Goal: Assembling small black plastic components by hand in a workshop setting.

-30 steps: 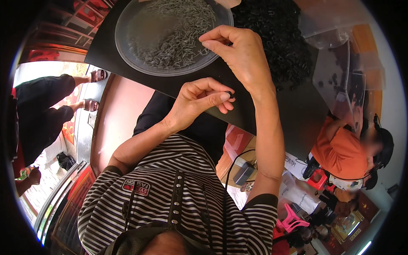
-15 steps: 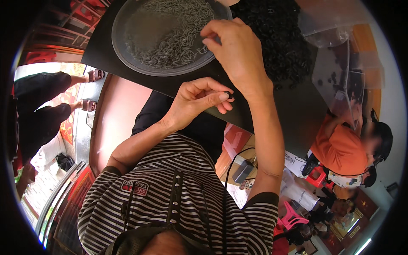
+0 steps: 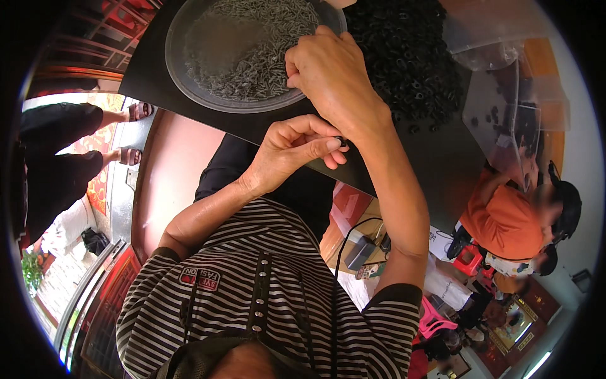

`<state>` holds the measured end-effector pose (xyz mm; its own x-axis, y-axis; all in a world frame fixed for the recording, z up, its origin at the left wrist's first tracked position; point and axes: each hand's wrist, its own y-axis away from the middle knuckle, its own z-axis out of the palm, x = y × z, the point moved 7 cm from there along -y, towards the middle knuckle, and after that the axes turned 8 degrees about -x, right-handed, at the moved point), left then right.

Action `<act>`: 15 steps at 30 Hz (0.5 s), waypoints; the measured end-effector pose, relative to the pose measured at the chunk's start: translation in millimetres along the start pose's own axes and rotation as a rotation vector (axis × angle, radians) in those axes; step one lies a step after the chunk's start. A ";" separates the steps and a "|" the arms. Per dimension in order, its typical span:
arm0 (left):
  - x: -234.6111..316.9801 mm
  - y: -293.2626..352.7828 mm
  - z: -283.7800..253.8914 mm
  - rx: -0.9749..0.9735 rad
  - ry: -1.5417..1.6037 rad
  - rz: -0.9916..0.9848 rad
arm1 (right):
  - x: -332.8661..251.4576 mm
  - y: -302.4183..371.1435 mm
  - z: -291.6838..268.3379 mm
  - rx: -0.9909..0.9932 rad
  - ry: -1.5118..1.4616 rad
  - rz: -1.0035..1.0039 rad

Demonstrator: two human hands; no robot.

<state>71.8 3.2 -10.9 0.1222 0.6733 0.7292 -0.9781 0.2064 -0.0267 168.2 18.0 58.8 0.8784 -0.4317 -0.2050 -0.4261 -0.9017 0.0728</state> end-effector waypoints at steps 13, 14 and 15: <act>1.7 0.6 -0.6 0.016 -0.024 -0.026 | 21.2 7.4 -16.7 -0.023 -0.630 0.235; 2.3 0.0 -1.2 0.017 -0.024 -0.027 | 22.6 7.9 -18.0 -0.005 -0.616 0.231; 2.5 -1.1 -1.1 0.011 -0.028 -0.028 | 24.7 8.1 -15.6 -0.003 -0.616 0.236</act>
<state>73.4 5.5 -9.8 0.1448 0.6475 0.7482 -0.9761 0.2172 0.0010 189.8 -0.3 69.6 0.4765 -0.5260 -0.7044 -0.5904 -0.7851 0.1869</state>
